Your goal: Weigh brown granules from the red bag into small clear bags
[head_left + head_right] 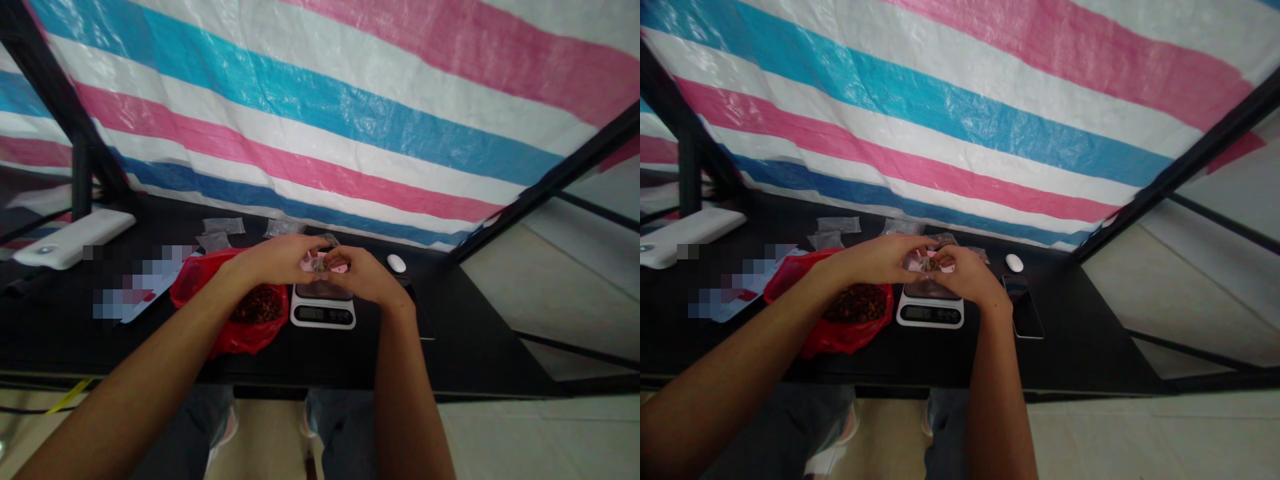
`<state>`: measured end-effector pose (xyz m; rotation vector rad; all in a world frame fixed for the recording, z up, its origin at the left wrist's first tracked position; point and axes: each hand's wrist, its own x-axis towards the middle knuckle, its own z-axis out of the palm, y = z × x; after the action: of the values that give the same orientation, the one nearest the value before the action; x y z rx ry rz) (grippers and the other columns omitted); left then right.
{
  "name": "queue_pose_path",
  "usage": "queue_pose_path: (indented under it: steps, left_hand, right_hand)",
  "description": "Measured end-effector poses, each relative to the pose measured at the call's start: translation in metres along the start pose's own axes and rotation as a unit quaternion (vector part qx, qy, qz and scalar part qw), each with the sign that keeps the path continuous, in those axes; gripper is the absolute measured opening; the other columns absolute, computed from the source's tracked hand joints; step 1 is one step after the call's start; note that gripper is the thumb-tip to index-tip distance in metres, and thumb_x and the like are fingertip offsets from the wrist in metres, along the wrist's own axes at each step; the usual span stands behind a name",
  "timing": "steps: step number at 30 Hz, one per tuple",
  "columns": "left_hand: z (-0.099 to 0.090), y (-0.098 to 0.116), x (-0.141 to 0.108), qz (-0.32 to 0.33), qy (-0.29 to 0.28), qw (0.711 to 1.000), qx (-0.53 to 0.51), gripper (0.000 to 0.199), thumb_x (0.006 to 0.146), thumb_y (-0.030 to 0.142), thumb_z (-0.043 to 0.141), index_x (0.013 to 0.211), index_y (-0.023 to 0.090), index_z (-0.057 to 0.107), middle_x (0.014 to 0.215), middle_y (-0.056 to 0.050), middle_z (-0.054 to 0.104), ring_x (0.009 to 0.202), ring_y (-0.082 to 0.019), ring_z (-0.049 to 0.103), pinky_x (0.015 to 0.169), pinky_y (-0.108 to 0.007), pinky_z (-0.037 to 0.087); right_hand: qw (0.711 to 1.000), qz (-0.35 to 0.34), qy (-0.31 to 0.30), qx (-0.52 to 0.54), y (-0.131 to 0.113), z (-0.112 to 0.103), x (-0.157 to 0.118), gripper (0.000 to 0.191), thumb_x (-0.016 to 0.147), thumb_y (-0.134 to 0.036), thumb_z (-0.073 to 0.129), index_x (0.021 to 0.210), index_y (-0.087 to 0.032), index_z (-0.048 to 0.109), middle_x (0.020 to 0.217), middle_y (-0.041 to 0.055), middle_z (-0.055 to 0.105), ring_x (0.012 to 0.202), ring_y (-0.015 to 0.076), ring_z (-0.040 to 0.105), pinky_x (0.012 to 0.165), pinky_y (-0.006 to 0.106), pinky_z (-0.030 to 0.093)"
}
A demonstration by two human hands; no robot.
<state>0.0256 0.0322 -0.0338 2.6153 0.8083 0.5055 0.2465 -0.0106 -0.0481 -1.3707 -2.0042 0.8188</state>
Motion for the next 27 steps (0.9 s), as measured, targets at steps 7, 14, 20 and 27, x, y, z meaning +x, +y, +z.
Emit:
queue_pose_path:
  steps: [7, 14, 20, 27]
  left_hand:
    - [0.000, 0.001, -0.003, 0.016, 0.015, 0.998, -0.059, 0.057, 0.087, 0.035, 0.074, 0.140, 0.018, 0.066, 0.125, -0.009, 0.080, 0.107, -0.026, 0.076, 0.090, -0.032, 0.055]
    - [0.010, 0.005, -0.019, -0.044, 0.060, 0.990, -0.117, 0.064, 0.087, 0.037, 0.074, 0.147, 0.018, 0.062, 0.130, -0.010, 0.078, 0.110, -0.026, 0.075, 0.094, -0.035, 0.057]
    - [0.018, 0.015, -0.035, -0.044, 0.147, 0.973, -0.172, 0.063, 0.089, 0.041, 0.076, 0.147, 0.018, 0.061, 0.142, -0.011, 0.072, 0.128, -0.027, 0.069, 0.111, -0.037, 0.053]
    - [0.028, 0.012, -0.038, -0.043, 0.205, 0.960, -0.186, 0.064, 0.088, 0.038, 0.076, 0.147, 0.016, 0.059, 0.141, -0.014, 0.071, 0.124, -0.029, 0.070, 0.108, -0.040, 0.055]
  right_hand:
    - [0.999, -0.022, -0.005, 0.040, -0.002, 0.000, -0.003, 0.023, 0.085, -0.018, 0.075, 0.108, -0.019, 0.078, 0.114, 0.0077, 0.080, 0.105, 0.0213, 0.075, 0.095, 0.033, 0.058]
    - [0.999, -0.036, 0.015, 0.022, -0.020, -0.005, -0.006, 0.019, 0.087, -0.025, 0.075, 0.105, -0.018, 0.078, 0.110, 0.0071, 0.080, 0.098, 0.0203, 0.072, 0.086, 0.032, 0.056]
    - [0.995, -0.079, 0.050, 0.017, -0.042, -0.001, -0.007, 0.020, 0.091, -0.027, 0.075, 0.110, -0.020, 0.081, 0.109, 0.0049, 0.081, 0.095, 0.0192, 0.071, 0.085, 0.031, 0.053]
    - [0.990, -0.101, 0.100, -0.010, -0.043, 0.011, 0.001, 0.026, 0.090, -0.037, 0.081, 0.108, -0.018, 0.083, 0.101, 0.0062, 0.082, 0.085, 0.0186, 0.068, 0.075, 0.031, 0.050]
